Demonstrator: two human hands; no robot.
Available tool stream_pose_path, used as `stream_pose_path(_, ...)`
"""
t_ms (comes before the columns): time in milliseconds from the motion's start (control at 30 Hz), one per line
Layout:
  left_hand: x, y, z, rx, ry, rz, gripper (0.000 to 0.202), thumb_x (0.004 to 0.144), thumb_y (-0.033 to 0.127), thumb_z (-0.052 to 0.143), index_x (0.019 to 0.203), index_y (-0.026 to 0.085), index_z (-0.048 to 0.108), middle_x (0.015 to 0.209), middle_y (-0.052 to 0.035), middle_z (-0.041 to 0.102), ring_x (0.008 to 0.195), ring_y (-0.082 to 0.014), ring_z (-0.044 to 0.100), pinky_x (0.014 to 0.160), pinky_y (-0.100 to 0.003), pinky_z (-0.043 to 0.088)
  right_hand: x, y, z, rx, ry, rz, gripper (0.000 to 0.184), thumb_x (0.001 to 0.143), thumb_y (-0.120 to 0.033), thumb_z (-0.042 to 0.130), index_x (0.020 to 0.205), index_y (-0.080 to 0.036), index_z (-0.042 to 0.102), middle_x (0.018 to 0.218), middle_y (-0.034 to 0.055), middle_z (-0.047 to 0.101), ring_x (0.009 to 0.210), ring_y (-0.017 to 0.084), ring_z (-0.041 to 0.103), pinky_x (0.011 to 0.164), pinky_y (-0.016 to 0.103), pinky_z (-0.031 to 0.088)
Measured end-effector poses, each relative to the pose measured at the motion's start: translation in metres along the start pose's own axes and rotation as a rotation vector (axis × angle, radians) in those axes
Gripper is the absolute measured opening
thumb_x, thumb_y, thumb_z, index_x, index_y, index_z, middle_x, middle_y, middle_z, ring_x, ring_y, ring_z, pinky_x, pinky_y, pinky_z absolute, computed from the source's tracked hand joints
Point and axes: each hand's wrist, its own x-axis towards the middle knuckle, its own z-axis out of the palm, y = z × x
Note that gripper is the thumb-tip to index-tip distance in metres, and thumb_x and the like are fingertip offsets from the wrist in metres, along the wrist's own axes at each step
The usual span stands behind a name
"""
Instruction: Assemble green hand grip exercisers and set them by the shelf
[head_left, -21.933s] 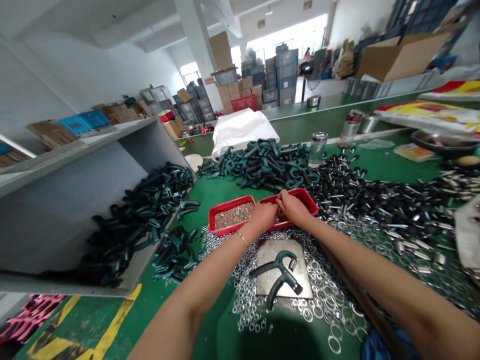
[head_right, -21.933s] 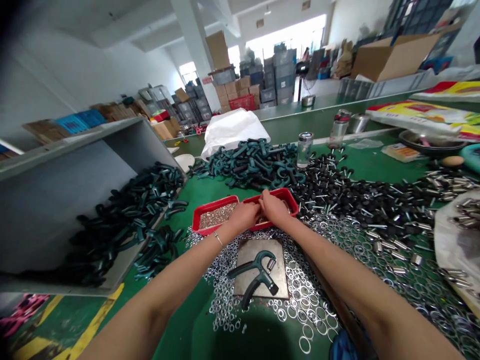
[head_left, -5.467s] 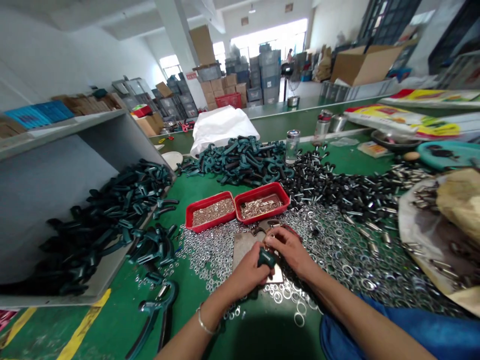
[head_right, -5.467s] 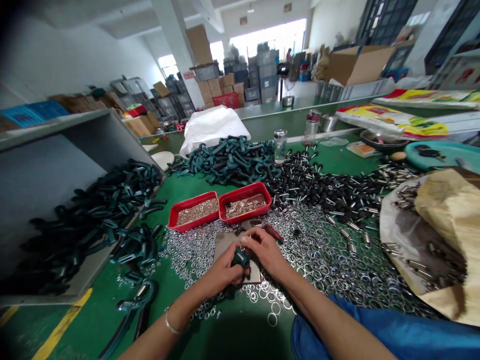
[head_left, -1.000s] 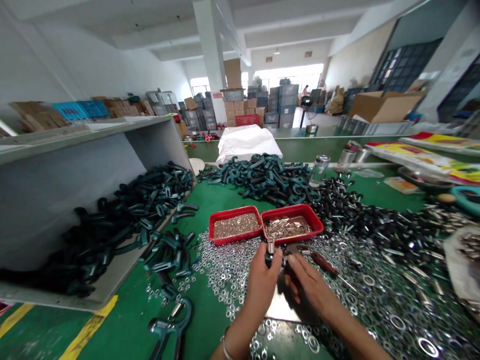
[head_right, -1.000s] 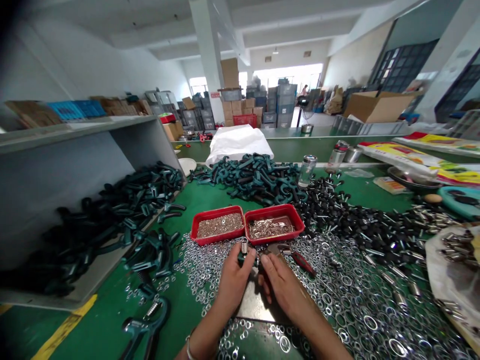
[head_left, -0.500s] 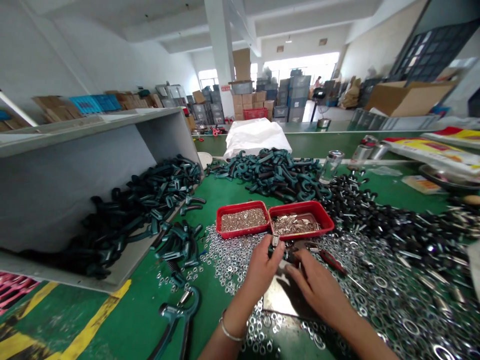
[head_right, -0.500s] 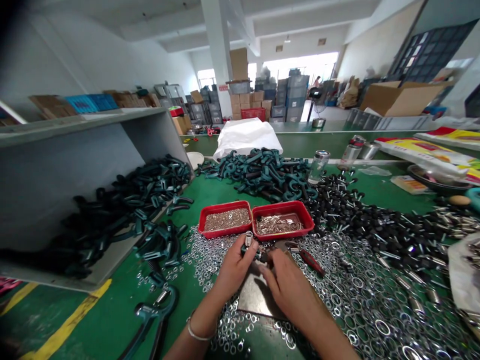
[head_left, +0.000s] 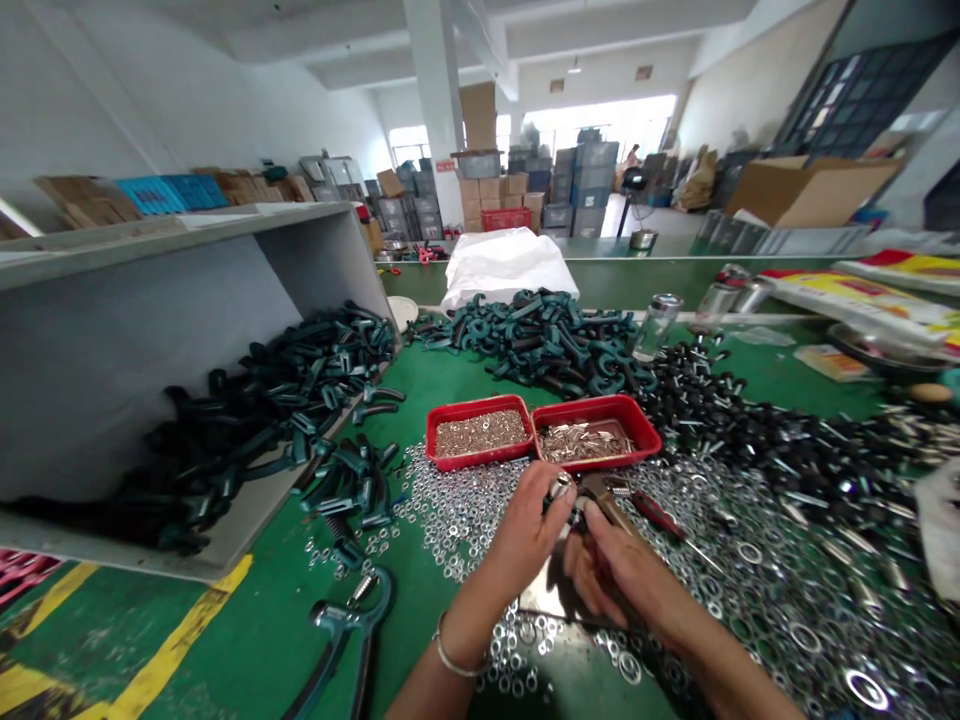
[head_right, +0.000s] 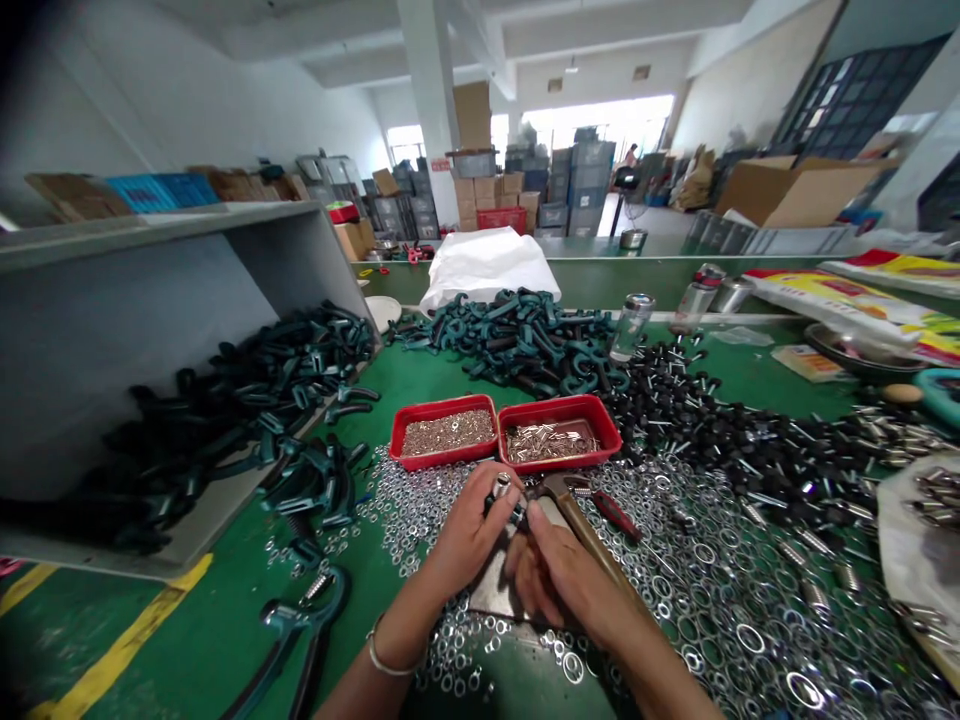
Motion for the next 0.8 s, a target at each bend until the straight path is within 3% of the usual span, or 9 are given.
stream_pose_path(133, -0.001, -0.004, 0.003, 0.026, 0.042, -0.078, 0.019, 0.101, 0.032, 0.041, 0.106, 0.020, 0.054, 0.106, -0.0058, 0.057, 0.101, -0.0188, 0.052, 0.095, -0.032, 0.040, 0.000, -0.007, -0.003, -0.144, 0.286, -0.116, 0.047, 0.089, -0.065, 0.050, 0.092, -0.020, 0.062, 0.082, 0.0075, 0.067, 0.071, 0.020, 0.061, 0.064, 0.031, 0.047)
stream_pose_path(167, -0.001, -0.004, 0.003, 0.030, 0.038, -0.070, 0.019, 0.101, 0.032, 0.040, 0.107, 0.020, 0.053, 0.107, -0.0059, 0.057, 0.102, -0.0187, 0.052, 0.096, -0.032, 0.040, 0.000, -0.008, -0.002, -0.100, 0.268, -0.123, 0.047, 0.089, -0.065, 0.049, 0.089, -0.020, 0.062, 0.080, 0.0074, 0.067, 0.069, 0.020, 0.061, 0.063, 0.031, 0.047)
stream_pose_path(300, -0.001, -0.001, 0.001, 0.046, -0.017, -0.006, 0.019, 0.101, 0.032, 0.040, 0.108, 0.020, 0.054, 0.110, -0.0068, 0.056, 0.106, -0.0189, 0.051, 0.100, -0.032, 0.039, -0.002, -0.010, 0.000, 0.216, -0.136, 0.037, 0.074, 0.096, -0.067, 0.010, 0.064, -0.021, 0.057, 0.049, 0.0026, 0.054, 0.040, 0.015, 0.047, 0.046, 0.028, 0.039)
stream_pose_path(467, -0.001, 0.000, 0.000, 0.042, 0.029, -0.074, 0.018, 0.100, 0.031, 0.041, 0.104, 0.020, 0.054, 0.106, -0.0060, 0.056, 0.102, -0.0190, 0.052, 0.095, -0.032, 0.040, -0.001, -0.011, 0.002, 0.079, 0.232, -0.074, 0.046, 0.085, -0.066, 0.056, 0.086, -0.020, 0.060, 0.075, 0.0042, 0.063, 0.065, 0.017, 0.058, 0.057, 0.027, 0.044)
stream_pose_path(500, -0.001, 0.000, 0.000, 0.038, 0.032, -0.064, 0.017, 0.100, 0.031, 0.041, 0.104, 0.020, 0.054, 0.106, -0.0058, 0.056, 0.102, -0.0188, 0.051, 0.095, -0.032, 0.040, -0.002, -0.012, 0.003, 0.109, 0.207, -0.075, 0.047, 0.088, -0.067, 0.051, 0.084, -0.020, 0.058, 0.071, 0.0033, 0.062, 0.061, 0.017, 0.056, 0.055, 0.027, 0.044)
stream_pose_path(600, -0.001, 0.002, -0.002, 0.018, -0.005, -0.025, 0.018, 0.100, 0.031, 0.041, 0.105, 0.020, 0.055, 0.108, -0.0057, 0.057, 0.103, -0.0184, 0.052, 0.096, -0.031, 0.039, -0.003, -0.014, 0.005, 0.241, -0.075, 0.016, 0.066, 0.097, -0.065, 0.014, 0.071, -0.020, 0.054, 0.050, -0.0003, 0.051, 0.038, 0.013, 0.043, 0.042, 0.027, 0.037)
stream_pose_path(633, 0.000, 0.002, -0.002, 0.010, -0.017, -0.034, 0.019, 0.100, 0.031, 0.041, 0.104, 0.020, 0.055, 0.108, -0.0056, 0.057, 0.103, -0.0184, 0.052, 0.095, -0.030, 0.040, -0.003, -0.014, 0.005, 0.228, -0.097, 0.021, 0.067, 0.098, -0.064, 0.012, 0.072, -0.020, 0.055, 0.051, 0.0003, 0.052, 0.038, 0.013, 0.043, 0.042, 0.026, 0.036)
stream_pose_path(733, -0.001, -0.002, -0.001, 0.004, 0.009, -0.109, 0.019, 0.100, 0.032, 0.041, 0.103, 0.020, 0.056, 0.108, -0.0057, 0.058, 0.103, -0.0187, 0.052, 0.096, -0.031, 0.039, -0.001, -0.012, 0.004, 0.008, 0.191, -0.083, 0.048, 0.092, -0.064, 0.044, 0.086, -0.019, 0.060, 0.078, 0.0067, 0.063, 0.065, 0.018, 0.058, 0.057, 0.028, 0.044)
stream_pose_path(800, -0.001, -0.005, 0.001, 0.015, 0.038, -0.128, 0.017, 0.099, 0.031, 0.042, 0.103, 0.020, 0.055, 0.109, -0.0061, 0.058, 0.104, -0.0191, 0.052, 0.097, -0.032, 0.038, 0.000, -0.011, 0.006, -0.034, 0.329, -0.132, 0.043, 0.087, -0.062, 0.055, 0.087, -0.020, 0.059, 0.082, 0.0066, 0.062, 0.073, 0.020, 0.057, 0.061, 0.028, 0.044)
